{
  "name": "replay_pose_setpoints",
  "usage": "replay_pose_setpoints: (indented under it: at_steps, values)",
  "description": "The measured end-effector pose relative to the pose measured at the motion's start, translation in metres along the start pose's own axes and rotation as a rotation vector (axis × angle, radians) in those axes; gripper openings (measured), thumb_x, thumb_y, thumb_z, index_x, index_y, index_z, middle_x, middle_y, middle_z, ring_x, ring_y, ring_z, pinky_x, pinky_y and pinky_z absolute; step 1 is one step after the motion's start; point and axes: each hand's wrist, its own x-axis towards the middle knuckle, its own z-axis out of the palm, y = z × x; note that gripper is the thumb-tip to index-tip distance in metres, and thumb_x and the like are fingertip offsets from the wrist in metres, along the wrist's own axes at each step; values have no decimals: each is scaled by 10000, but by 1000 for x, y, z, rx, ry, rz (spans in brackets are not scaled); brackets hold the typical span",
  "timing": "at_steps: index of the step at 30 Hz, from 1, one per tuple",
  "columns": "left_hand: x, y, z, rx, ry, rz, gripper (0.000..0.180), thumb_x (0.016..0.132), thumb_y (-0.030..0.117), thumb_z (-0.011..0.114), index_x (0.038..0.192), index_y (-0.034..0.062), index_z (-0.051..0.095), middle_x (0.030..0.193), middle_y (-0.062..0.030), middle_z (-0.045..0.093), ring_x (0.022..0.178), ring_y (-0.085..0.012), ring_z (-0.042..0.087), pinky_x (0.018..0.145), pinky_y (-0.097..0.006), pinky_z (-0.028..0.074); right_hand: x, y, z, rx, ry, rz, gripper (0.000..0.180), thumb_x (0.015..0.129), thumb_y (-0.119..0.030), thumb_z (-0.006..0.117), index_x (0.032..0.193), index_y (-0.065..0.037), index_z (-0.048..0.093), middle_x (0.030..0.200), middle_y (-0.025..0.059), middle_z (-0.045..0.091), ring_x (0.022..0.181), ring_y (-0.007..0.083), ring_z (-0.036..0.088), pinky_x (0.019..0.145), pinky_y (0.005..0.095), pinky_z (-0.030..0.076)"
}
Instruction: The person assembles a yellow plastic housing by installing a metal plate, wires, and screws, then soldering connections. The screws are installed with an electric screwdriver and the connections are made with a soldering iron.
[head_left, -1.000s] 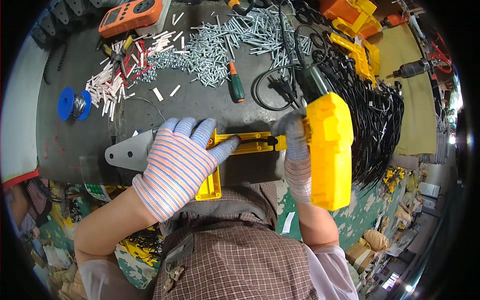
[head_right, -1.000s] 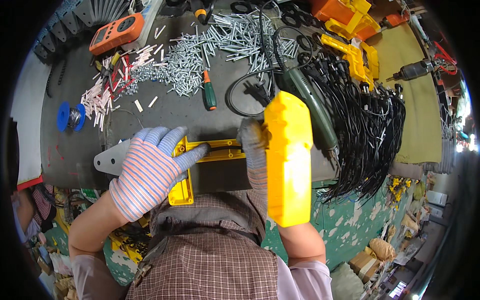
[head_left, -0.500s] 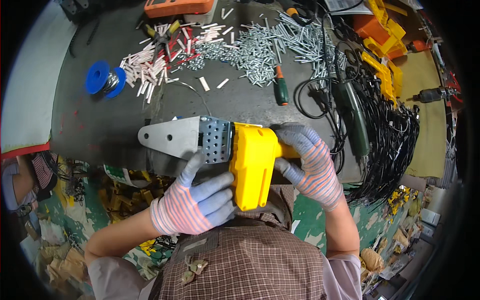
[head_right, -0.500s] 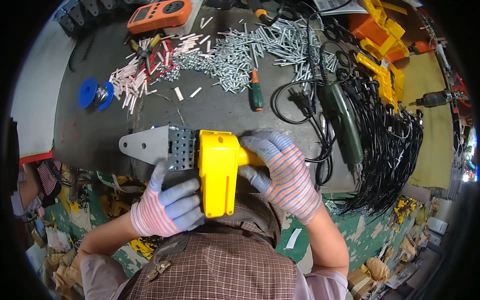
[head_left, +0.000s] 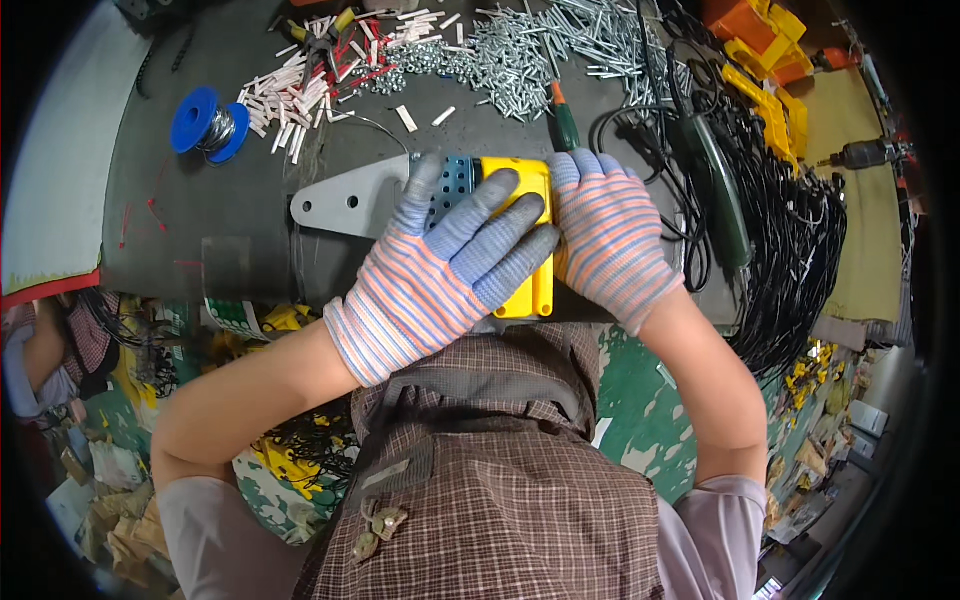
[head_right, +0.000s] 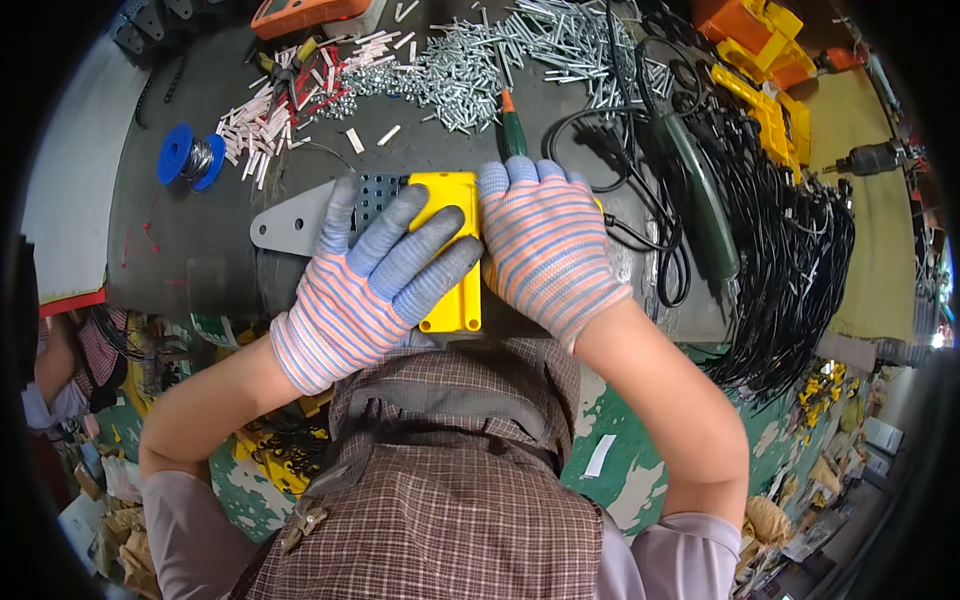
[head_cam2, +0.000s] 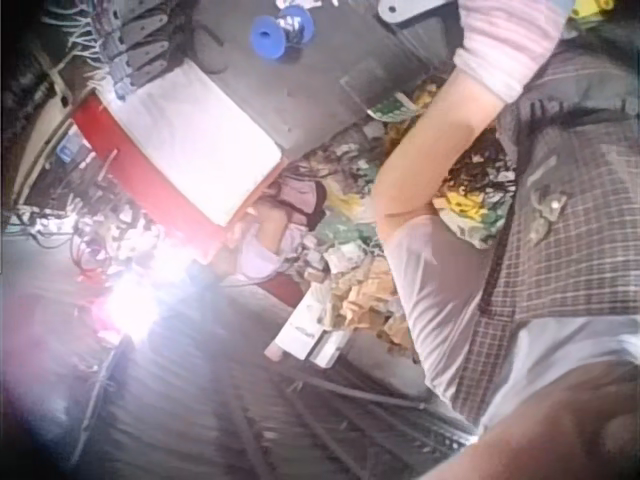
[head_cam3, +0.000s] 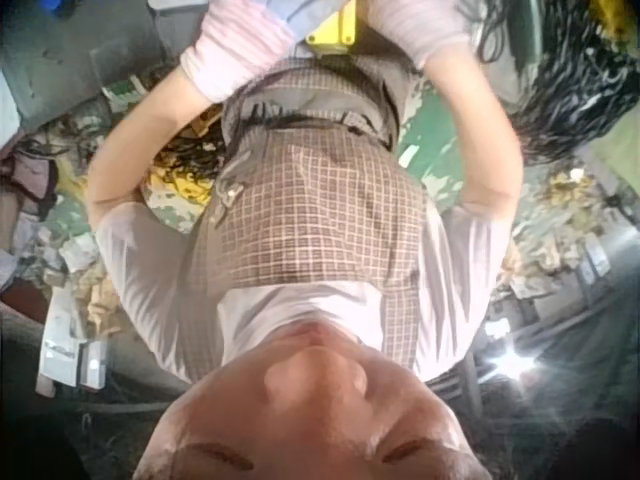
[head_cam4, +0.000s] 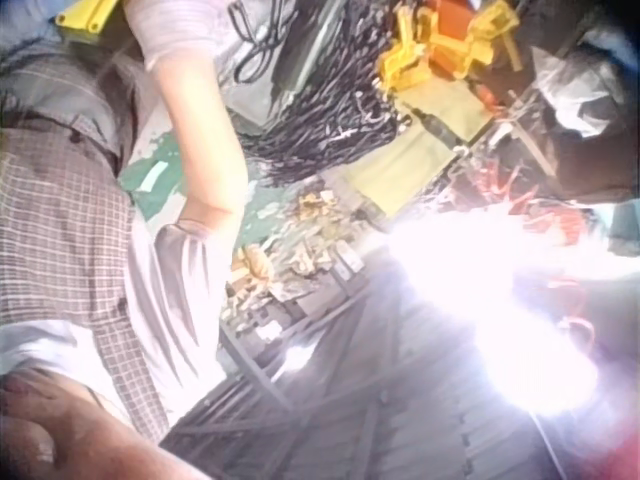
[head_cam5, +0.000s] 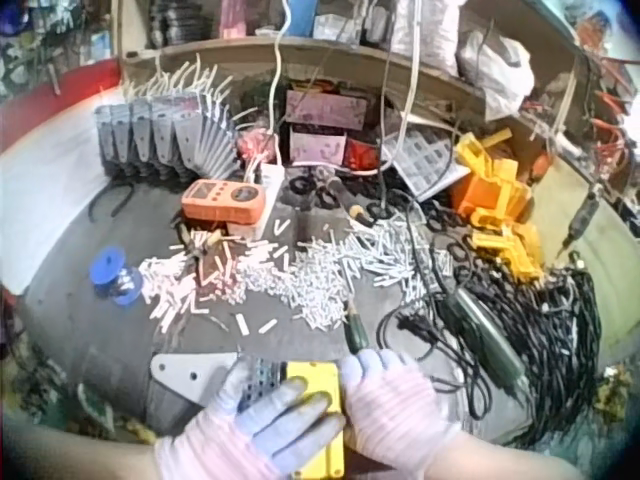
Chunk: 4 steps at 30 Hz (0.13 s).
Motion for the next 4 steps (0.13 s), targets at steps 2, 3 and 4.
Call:
replay_pose_setpoints:
  at_steps: [2,3,4]
  values:
    - [-2,3,3,-54,-93,0,636,720,348,690,1321,186,557,1405,-92,477,1378,-296,354,1126,-650,127,1,8,7,29,60,-48,381,675,-204,681,992,-53,533,908,128,598,874,303,610,745,425,485]
    - [-3,7,3,-1,-116,3,640,729,337,686,1336,191,544,1393,-105,482,1375,-295,356,1130,-649,110,2,10,7,54,25,-62,390,667,-204,689,989,-50,530,914,128,600,880,307,609,749,425,485]
    - [-2,11,4,55,-138,8,645,738,326,683,1351,195,531,1381,-118,488,1371,-294,357,1134,-648,93,1,11,7,78,-8,-75,399,659,-204,696,986,-48,528,920,128,603,885,311,609,752,425,485]
